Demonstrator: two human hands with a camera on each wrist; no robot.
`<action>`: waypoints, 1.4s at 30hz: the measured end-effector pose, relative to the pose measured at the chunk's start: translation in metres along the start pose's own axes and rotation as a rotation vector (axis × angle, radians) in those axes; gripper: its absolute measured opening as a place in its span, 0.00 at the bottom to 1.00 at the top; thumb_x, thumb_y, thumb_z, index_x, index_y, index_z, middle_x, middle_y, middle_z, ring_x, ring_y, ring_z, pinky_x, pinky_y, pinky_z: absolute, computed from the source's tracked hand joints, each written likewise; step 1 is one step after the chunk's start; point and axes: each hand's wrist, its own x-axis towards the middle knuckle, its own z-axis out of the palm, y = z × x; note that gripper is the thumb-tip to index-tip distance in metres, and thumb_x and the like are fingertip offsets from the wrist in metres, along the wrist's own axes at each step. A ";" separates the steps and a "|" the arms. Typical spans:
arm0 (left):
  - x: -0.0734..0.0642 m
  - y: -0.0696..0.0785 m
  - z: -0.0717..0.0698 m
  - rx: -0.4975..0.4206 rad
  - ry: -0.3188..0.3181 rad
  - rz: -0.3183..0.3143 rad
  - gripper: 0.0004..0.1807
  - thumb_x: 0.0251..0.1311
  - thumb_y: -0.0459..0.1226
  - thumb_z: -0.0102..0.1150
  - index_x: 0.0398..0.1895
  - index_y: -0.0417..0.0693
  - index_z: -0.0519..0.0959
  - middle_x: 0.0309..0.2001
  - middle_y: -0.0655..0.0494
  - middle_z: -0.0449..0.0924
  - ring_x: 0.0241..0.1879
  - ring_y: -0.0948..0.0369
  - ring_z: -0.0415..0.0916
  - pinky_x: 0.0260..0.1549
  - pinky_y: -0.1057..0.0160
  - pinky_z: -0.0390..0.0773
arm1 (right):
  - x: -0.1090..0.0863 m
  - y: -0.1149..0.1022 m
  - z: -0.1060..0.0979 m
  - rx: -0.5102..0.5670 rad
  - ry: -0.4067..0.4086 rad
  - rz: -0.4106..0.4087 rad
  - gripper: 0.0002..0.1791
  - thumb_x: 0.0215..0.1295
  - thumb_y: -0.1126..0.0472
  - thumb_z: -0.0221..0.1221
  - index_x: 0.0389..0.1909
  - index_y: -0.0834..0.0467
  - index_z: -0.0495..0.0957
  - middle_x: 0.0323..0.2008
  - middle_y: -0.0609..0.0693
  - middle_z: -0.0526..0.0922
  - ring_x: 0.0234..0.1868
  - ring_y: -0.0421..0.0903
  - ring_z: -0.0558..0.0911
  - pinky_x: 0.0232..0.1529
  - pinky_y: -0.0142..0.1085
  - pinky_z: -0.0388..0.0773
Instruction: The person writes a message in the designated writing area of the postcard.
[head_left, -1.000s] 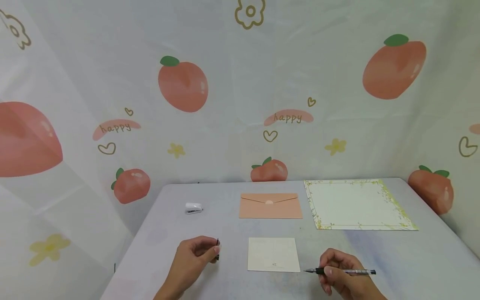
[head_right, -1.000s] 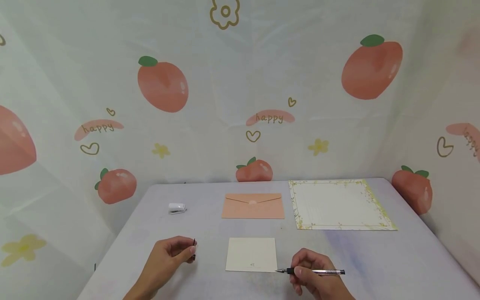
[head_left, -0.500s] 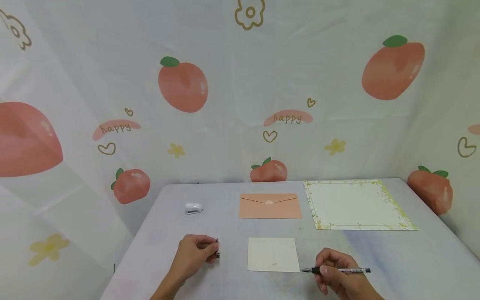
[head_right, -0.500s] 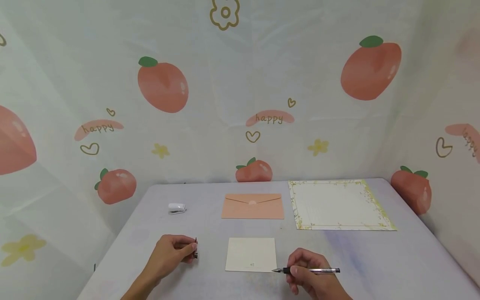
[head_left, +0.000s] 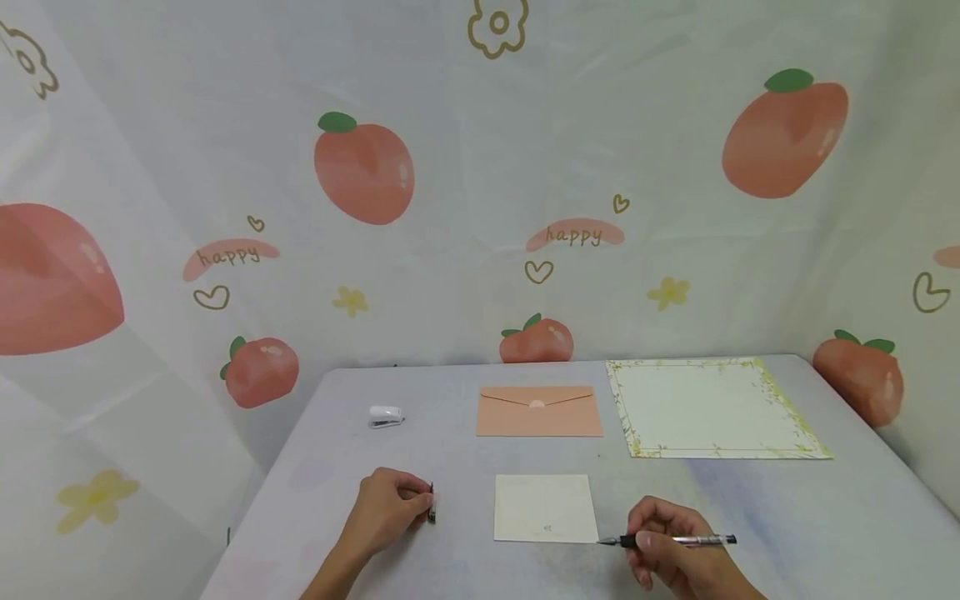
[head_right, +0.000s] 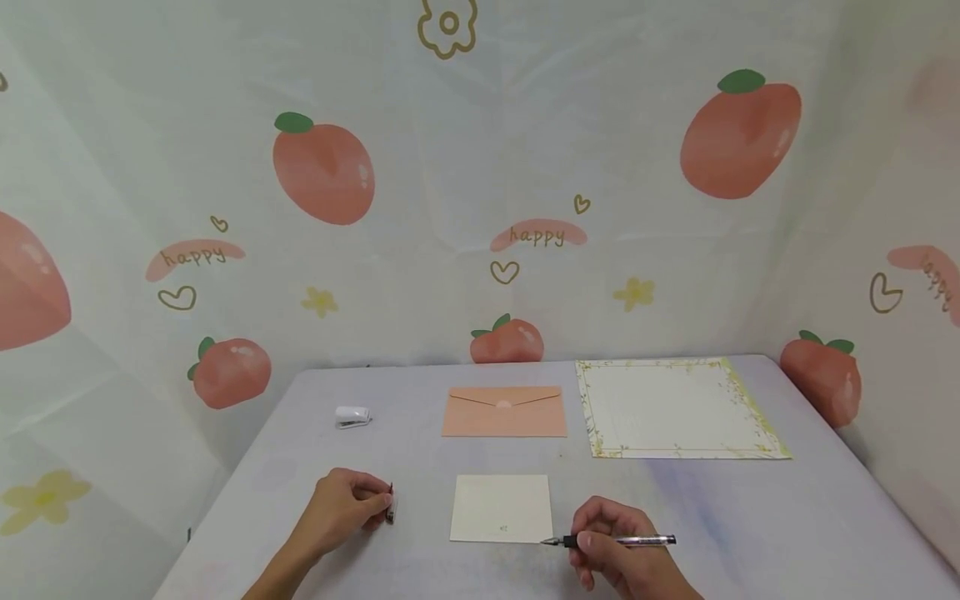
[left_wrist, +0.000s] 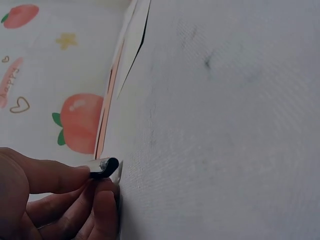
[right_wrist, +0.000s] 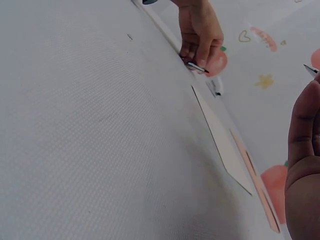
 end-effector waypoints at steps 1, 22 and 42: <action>0.000 0.001 0.001 0.019 0.004 0.005 0.04 0.63 0.31 0.73 0.39 0.38 0.91 0.25 0.55 0.89 0.24 0.61 0.84 0.24 0.64 0.81 | 0.000 0.000 -0.001 0.006 -0.009 -0.001 0.20 0.88 0.70 0.40 0.54 0.56 0.82 0.44 0.47 0.91 0.41 0.42 0.89 0.46 0.31 0.87; -0.003 0.009 0.004 0.232 0.145 0.049 0.02 0.60 0.32 0.76 0.33 0.42 0.90 0.26 0.59 0.89 0.25 0.65 0.83 0.27 0.63 0.83 | -0.002 0.001 -0.007 0.011 0.009 0.034 0.22 0.89 0.69 0.38 0.53 0.54 0.82 0.44 0.47 0.91 0.41 0.42 0.89 0.46 0.32 0.87; -0.019 0.027 0.004 -0.084 -0.032 0.332 0.16 0.67 0.34 0.74 0.57 0.40 0.88 0.52 0.45 0.92 0.49 0.59 0.91 0.48 0.68 0.89 | 0.002 -0.010 -0.010 -0.030 0.004 -0.009 0.24 0.87 0.71 0.37 0.54 0.52 0.83 0.44 0.44 0.90 0.42 0.40 0.88 0.46 0.31 0.87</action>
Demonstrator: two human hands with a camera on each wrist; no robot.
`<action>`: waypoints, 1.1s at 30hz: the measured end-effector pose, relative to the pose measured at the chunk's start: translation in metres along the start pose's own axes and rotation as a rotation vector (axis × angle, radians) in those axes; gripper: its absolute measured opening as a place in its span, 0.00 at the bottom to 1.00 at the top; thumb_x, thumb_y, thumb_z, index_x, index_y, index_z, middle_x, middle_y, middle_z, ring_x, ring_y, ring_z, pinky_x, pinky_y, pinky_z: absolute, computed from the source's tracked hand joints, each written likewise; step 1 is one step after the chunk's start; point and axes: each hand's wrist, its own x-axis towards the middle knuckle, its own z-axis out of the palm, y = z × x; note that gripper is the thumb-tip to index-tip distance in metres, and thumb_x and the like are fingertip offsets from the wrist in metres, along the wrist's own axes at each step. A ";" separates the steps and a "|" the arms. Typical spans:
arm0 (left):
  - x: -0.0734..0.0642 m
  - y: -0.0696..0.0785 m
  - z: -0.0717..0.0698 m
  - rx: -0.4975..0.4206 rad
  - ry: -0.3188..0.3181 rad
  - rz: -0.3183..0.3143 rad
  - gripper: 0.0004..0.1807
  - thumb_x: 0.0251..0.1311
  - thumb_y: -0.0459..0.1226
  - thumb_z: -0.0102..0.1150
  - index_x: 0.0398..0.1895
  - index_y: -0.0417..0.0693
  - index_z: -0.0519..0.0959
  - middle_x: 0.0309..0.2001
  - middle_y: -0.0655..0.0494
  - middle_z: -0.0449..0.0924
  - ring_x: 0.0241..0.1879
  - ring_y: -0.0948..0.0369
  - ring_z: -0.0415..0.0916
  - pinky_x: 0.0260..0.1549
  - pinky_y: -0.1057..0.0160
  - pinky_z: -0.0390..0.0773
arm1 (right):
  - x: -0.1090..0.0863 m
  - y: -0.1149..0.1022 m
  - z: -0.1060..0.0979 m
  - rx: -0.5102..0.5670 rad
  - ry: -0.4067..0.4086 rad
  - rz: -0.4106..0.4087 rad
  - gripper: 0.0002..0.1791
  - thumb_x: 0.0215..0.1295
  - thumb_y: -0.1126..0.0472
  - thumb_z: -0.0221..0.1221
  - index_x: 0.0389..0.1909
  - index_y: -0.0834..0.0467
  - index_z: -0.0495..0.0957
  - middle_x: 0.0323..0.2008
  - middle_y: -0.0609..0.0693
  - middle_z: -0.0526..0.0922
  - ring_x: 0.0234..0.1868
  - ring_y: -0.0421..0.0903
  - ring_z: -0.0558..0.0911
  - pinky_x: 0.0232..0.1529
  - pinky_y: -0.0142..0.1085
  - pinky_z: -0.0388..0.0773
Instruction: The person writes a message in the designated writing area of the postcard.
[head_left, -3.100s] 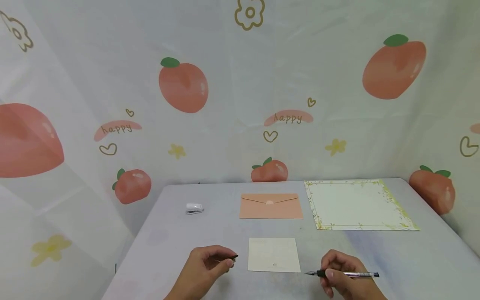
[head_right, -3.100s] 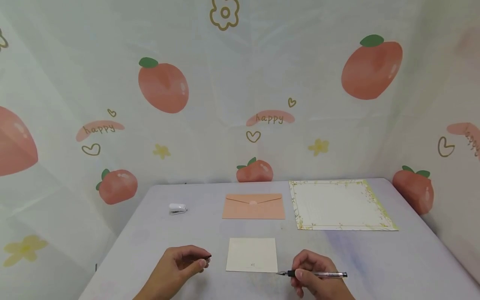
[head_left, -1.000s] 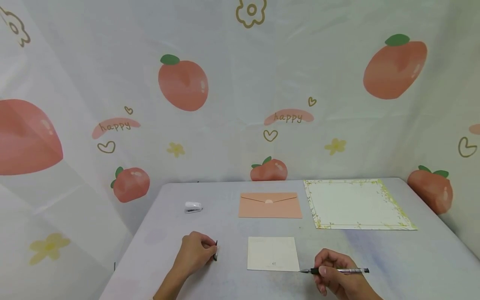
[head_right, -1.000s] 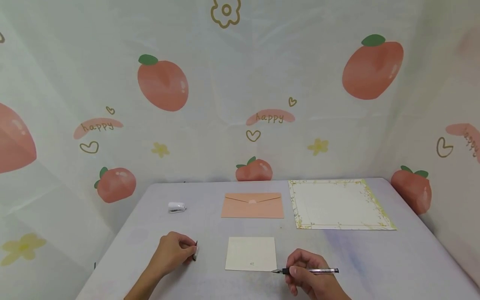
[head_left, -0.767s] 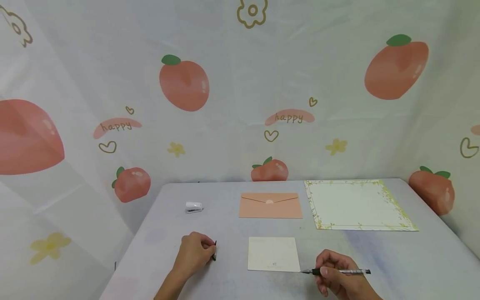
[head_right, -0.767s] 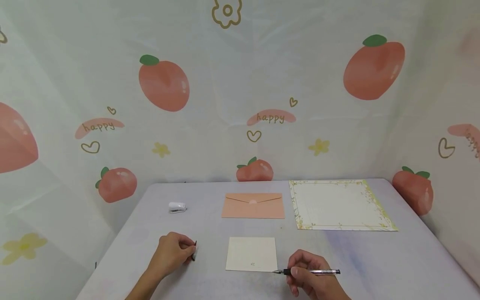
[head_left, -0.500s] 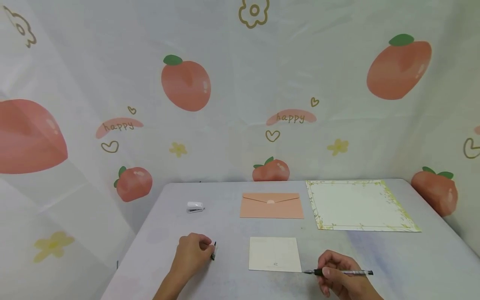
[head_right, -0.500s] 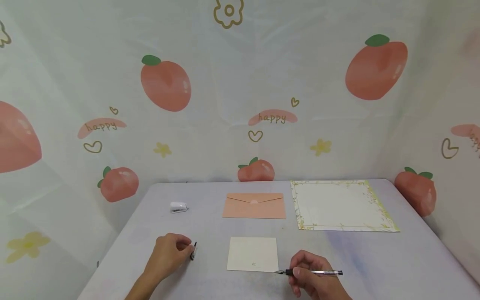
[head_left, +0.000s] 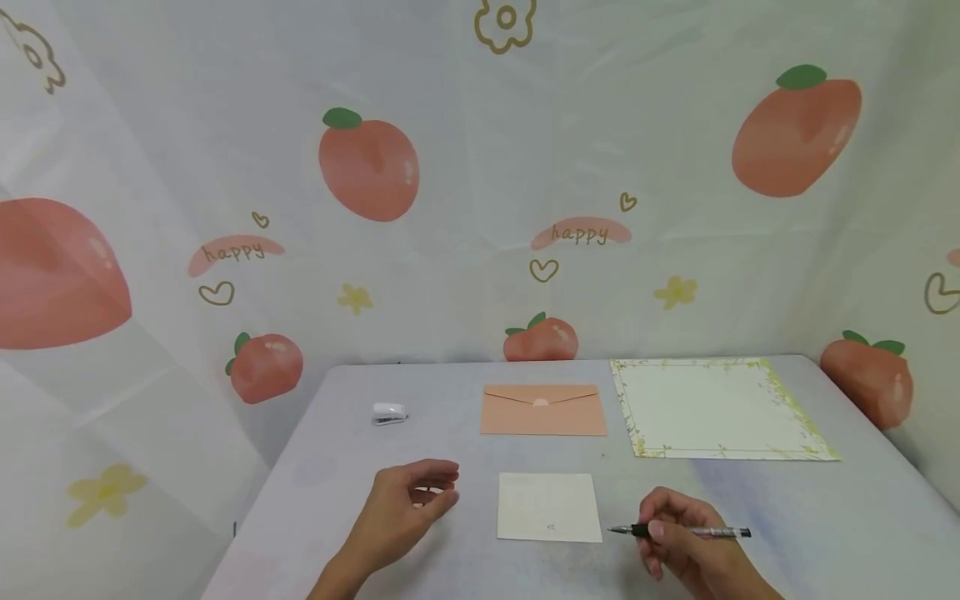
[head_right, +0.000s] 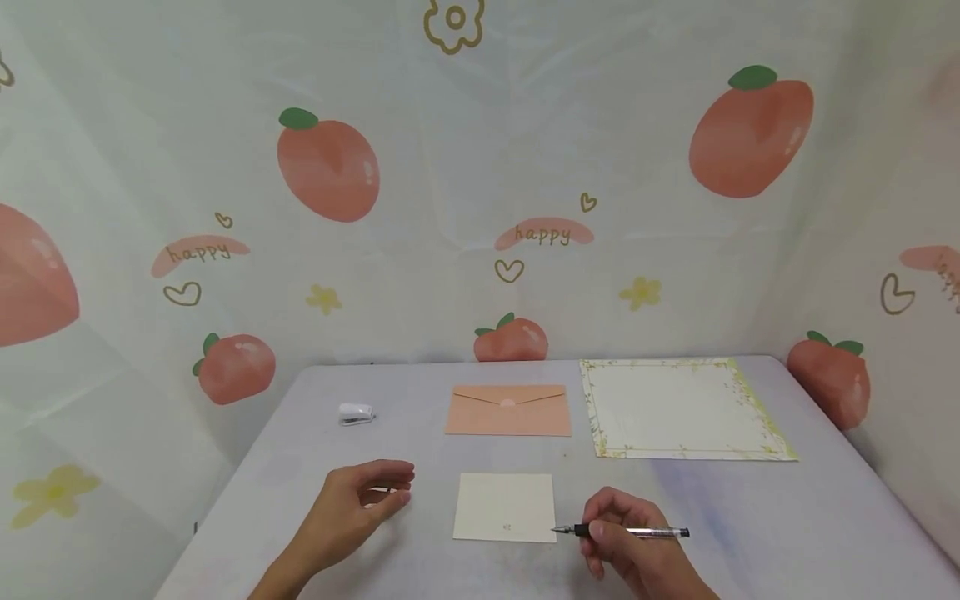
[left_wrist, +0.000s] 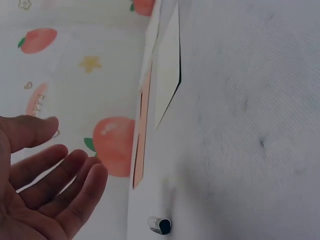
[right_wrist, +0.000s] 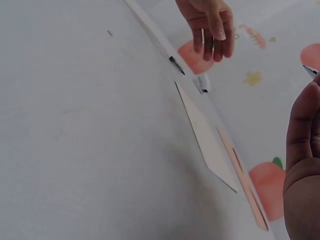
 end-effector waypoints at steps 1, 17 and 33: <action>0.001 0.000 0.001 -0.011 -0.014 0.017 0.17 0.67 0.33 0.74 0.57 0.40 0.88 0.53 0.45 0.92 0.50 0.56 0.91 0.49 0.68 0.89 | 0.001 -0.001 0.001 -0.016 0.001 -0.012 0.24 0.87 0.71 0.37 0.54 0.52 0.83 0.44 0.44 0.90 0.42 0.40 0.88 0.46 0.32 0.87; 0.026 -0.002 0.033 0.320 -0.261 0.227 0.29 0.66 0.37 0.76 0.69 0.42 0.81 0.67 0.52 0.86 0.69 0.52 0.82 0.71 0.46 0.80 | 0.045 -0.012 0.023 -0.184 0.051 -0.174 0.19 0.85 0.72 0.39 0.53 0.55 0.79 0.40 0.44 0.87 0.38 0.38 0.86 0.41 0.30 0.86; 0.035 -0.003 0.058 0.694 -0.327 0.255 0.31 0.60 0.44 0.79 0.65 0.44 0.85 0.69 0.49 0.83 0.73 0.48 0.77 0.68 0.33 0.78 | 0.099 0.001 0.023 -0.358 0.138 -0.335 0.12 0.82 0.73 0.47 0.45 0.56 0.75 0.32 0.43 0.77 0.28 0.48 0.68 0.29 0.42 0.67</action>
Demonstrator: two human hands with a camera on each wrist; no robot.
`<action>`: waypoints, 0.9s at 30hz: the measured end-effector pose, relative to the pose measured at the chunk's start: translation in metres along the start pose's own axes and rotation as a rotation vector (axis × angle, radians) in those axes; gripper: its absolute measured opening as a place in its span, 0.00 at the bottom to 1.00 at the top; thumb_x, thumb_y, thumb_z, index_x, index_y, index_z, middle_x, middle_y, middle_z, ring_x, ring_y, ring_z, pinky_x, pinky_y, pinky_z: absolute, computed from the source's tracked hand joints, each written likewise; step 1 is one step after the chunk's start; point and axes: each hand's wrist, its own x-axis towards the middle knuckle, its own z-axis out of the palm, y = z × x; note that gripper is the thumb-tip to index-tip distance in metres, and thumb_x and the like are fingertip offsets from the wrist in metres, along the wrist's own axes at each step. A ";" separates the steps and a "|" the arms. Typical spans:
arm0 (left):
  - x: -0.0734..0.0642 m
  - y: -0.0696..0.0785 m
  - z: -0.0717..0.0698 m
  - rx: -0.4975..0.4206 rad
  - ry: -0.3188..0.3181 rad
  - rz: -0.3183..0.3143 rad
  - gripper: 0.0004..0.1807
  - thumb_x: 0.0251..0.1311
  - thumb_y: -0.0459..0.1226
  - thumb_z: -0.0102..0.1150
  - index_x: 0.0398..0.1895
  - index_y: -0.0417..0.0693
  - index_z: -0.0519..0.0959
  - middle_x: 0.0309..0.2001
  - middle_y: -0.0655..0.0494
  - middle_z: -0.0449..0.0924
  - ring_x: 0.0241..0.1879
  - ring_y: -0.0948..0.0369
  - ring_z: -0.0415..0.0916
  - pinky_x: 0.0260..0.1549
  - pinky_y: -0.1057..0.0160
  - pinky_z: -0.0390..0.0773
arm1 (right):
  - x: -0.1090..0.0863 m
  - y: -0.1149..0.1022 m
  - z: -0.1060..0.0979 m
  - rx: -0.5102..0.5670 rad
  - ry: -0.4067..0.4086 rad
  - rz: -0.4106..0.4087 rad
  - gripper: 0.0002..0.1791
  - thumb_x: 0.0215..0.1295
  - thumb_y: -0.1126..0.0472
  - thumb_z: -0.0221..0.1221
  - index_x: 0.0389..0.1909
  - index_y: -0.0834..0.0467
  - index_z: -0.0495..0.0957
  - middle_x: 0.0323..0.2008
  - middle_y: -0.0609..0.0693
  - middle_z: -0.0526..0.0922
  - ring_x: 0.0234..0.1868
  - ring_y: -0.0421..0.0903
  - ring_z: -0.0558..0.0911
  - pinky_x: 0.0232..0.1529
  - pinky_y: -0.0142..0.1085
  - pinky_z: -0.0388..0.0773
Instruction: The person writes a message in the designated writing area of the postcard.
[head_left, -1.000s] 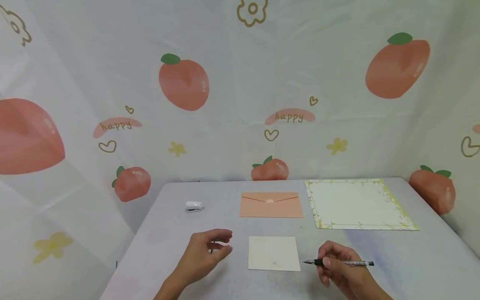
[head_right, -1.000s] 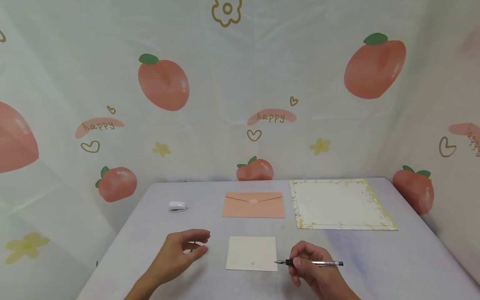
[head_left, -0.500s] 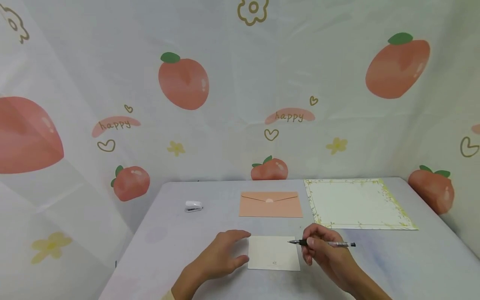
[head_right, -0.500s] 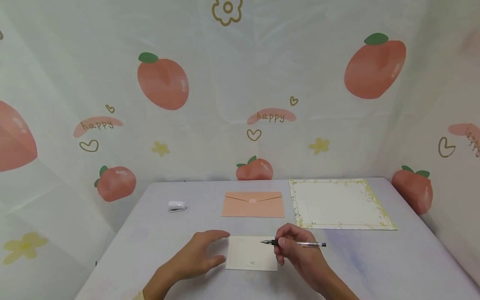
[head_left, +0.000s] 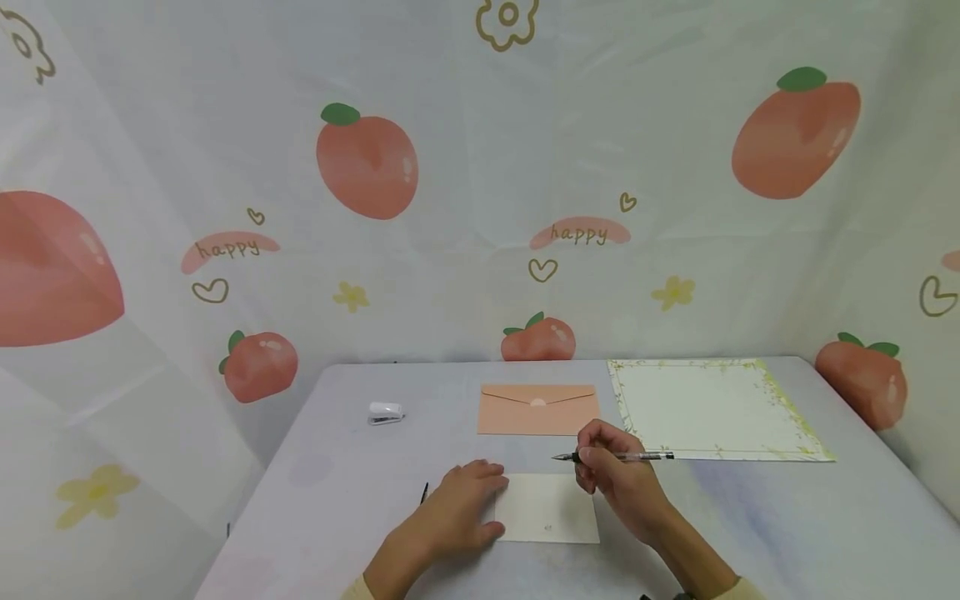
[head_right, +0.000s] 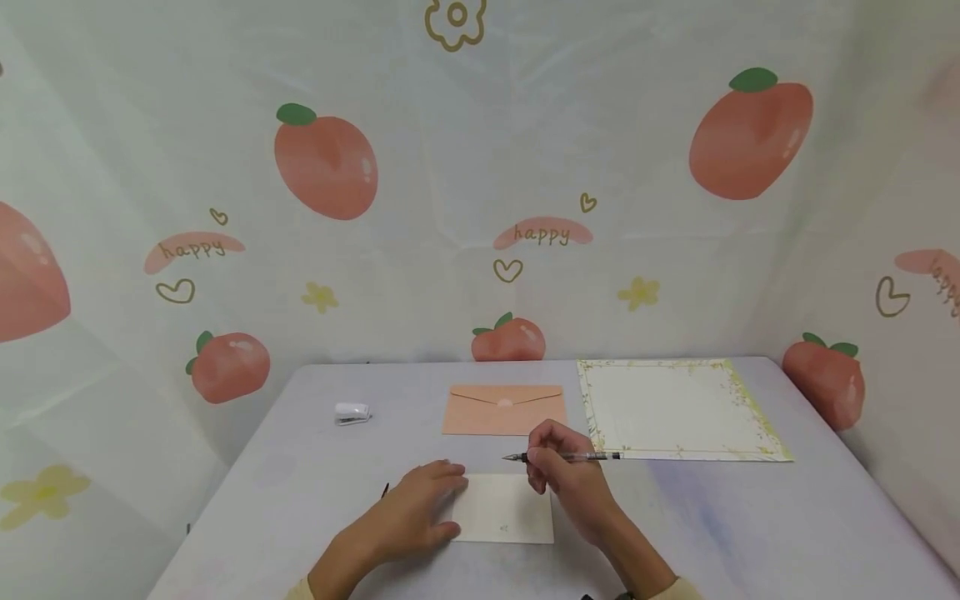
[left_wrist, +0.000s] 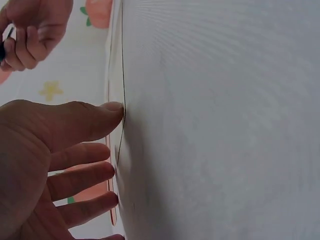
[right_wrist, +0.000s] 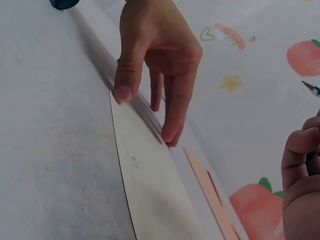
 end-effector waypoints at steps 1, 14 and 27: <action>0.000 0.000 0.000 0.002 -0.006 -0.001 0.30 0.60 0.44 0.79 0.65 0.44 0.85 0.70 0.50 0.83 0.73 0.47 0.77 0.68 0.33 0.78 | 0.002 0.002 0.001 -0.006 0.012 0.007 0.11 0.82 0.73 0.48 0.45 0.56 0.75 0.31 0.43 0.78 0.28 0.45 0.70 0.28 0.39 0.69; 0.001 0.002 -0.005 -0.016 -0.068 -0.014 0.27 0.61 0.47 0.79 0.62 0.50 0.87 0.71 0.52 0.83 0.74 0.45 0.76 0.69 0.32 0.77 | 0.021 0.038 0.016 -0.214 0.140 0.182 0.05 0.75 0.71 0.57 0.46 0.70 0.73 0.27 0.47 0.79 0.27 0.39 0.77 0.29 0.32 0.79; 0.001 0.004 -0.005 -0.019 -0.076 -0.032 0.26 0.63 0.46 0.79 0.64 0.52 0.87 0.72 0.51 0.82 0.75 0.45 0.75 0.70 0.31 0.77 | 0.028 0.057 0.024 -0.337 0.147 0.286 0.09 0.73 0.69 0.62 0.47 0.71 0.75 0.31 0.51 0.82 0.28 0.39 0.78 0.29 0.29 0.77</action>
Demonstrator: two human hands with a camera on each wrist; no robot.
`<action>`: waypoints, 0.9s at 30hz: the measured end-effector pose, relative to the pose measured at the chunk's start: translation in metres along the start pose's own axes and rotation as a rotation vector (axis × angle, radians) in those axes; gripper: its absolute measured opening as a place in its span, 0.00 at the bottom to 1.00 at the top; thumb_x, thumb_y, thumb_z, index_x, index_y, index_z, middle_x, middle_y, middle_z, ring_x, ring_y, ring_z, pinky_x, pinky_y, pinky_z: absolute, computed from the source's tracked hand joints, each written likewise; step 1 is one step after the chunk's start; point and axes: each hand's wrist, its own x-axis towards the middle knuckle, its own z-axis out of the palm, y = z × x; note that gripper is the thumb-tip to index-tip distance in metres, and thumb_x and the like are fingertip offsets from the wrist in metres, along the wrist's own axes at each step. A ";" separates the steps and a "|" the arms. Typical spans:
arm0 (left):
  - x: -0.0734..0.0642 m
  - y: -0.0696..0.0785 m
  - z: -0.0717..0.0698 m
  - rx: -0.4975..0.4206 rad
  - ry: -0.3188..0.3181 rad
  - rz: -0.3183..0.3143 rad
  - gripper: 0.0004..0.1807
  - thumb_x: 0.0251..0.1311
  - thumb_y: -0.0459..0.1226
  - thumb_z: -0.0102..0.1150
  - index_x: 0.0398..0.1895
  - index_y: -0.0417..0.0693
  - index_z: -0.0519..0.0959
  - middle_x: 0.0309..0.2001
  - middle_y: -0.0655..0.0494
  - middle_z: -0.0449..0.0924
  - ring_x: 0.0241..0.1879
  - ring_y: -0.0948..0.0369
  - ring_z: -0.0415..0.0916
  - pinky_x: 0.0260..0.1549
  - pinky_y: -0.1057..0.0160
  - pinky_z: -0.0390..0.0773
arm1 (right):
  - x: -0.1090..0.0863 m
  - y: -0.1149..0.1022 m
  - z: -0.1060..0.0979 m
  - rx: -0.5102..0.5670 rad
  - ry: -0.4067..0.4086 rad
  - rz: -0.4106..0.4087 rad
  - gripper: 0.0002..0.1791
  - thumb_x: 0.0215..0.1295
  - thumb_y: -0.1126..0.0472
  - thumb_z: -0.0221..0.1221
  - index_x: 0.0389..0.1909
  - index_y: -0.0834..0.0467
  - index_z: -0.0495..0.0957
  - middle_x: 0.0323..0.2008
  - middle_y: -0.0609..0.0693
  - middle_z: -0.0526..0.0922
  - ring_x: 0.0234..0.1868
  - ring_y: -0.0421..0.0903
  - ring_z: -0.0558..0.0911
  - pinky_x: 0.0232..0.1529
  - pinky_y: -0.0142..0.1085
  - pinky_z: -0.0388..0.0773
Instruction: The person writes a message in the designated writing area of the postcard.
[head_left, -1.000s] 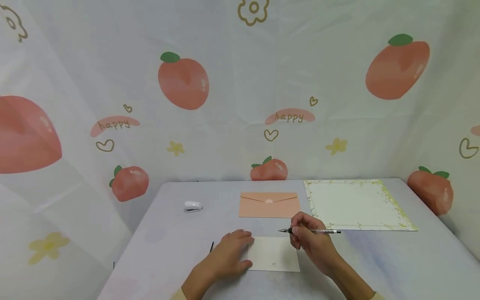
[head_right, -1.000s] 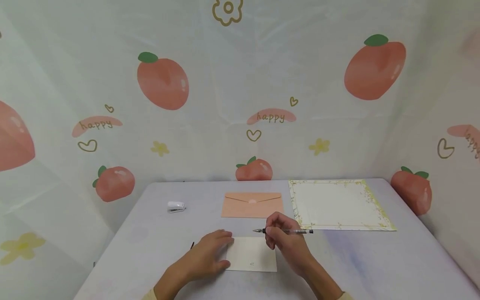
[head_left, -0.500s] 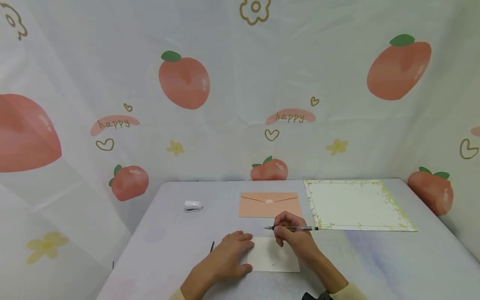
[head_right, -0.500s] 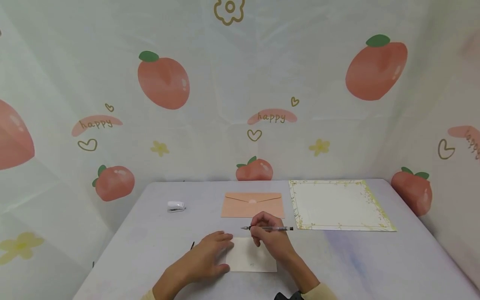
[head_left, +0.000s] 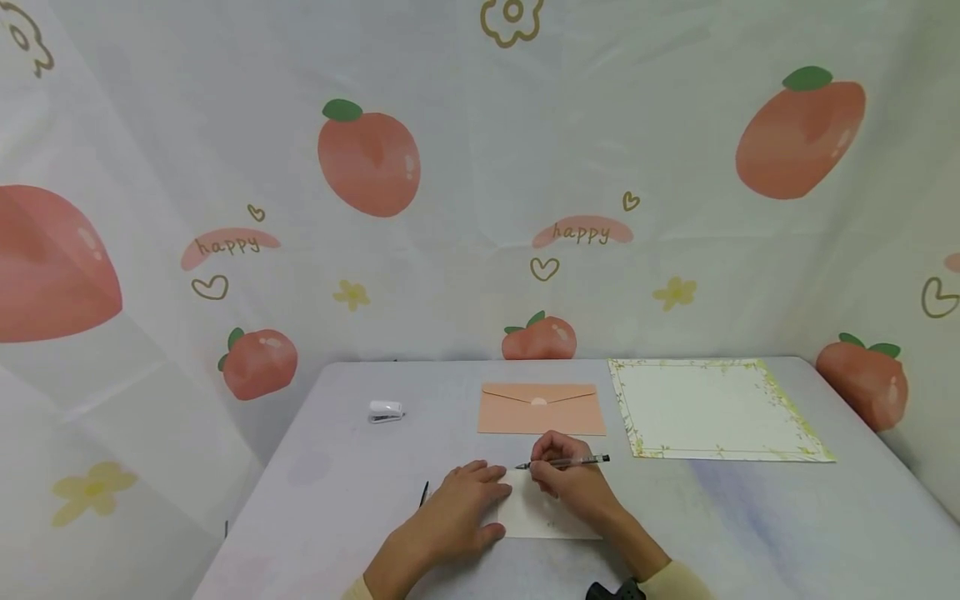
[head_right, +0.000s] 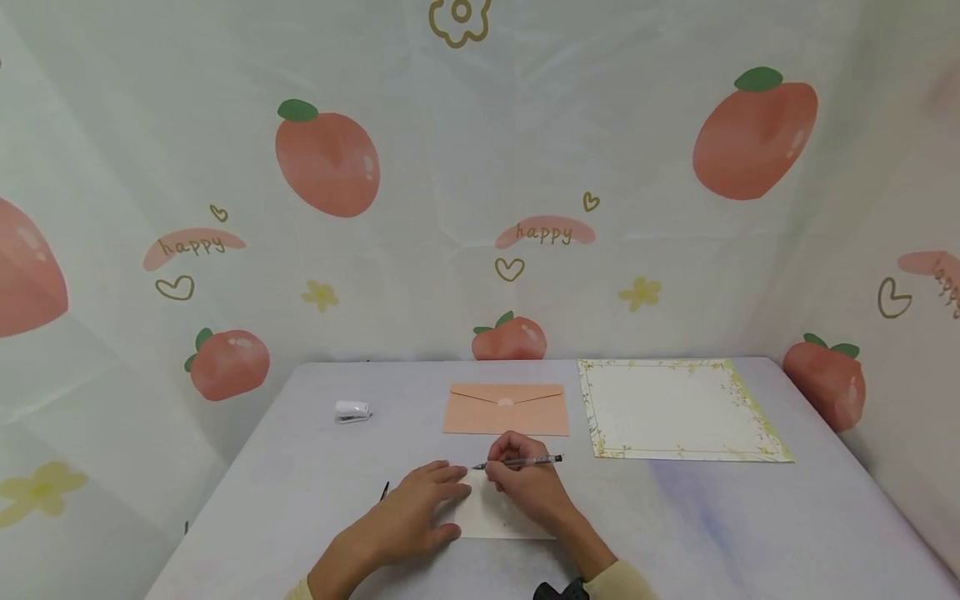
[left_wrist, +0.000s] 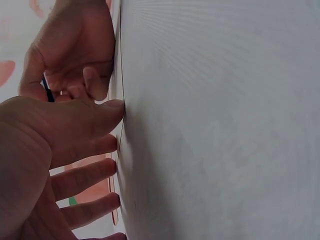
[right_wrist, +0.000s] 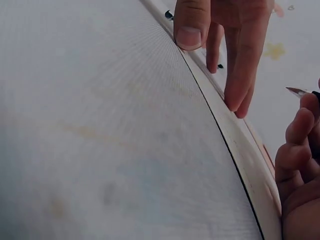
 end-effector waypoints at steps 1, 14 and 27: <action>0.000 0.000 0.000 -0.001 -0.003 0.000 0.27 0.63 0.46 0.79 0.64 0.52 0.87 0.72 0.52 0.82 0.75 0.45 0.75 0.70 0.31 0.76 | 0.000 0.000 0.000 -0.013 0.008 -0.003 0.09 0.73 0.69 0.62 0.46 0.70 0.76 0.30 0.51 0.82 0.28 0.39 0.78 0.29 0.28 0.77; -0.002 0.003 -0.002 -0.016 0.008 -0.008 0.26 0.63 0.43 0.78 0.65 0.49 0.87 0.73 0.49 0.81 0.75 0.44 0.74 0.69 0.30 0.76 | 0.000 0.009 0.004 -0.291 0.071 -0.116 0.07 0.65 0.69 0.67 0.34 0.54 0.81 0.27 0.44 0.84 0.28 0.37 0.79 0.32 0.29 0.76; -0.002 0.005 -0.002 -0.016 0.000 -0.019 0.26 0.64 0.42 0.77 0.65 0.49 0.87 0.73 0.49 0.81 0.76 0.44 0.74 0.69 0.30 0.76 | 0.000 0.010 0.006 -0.386 0.053 -0.141 0.10 0.62 0.69 0.69 0.32 0.49 0.81 0.26 0.39 0.83 0.28 0.36 0.78 0.30 0.28 0.76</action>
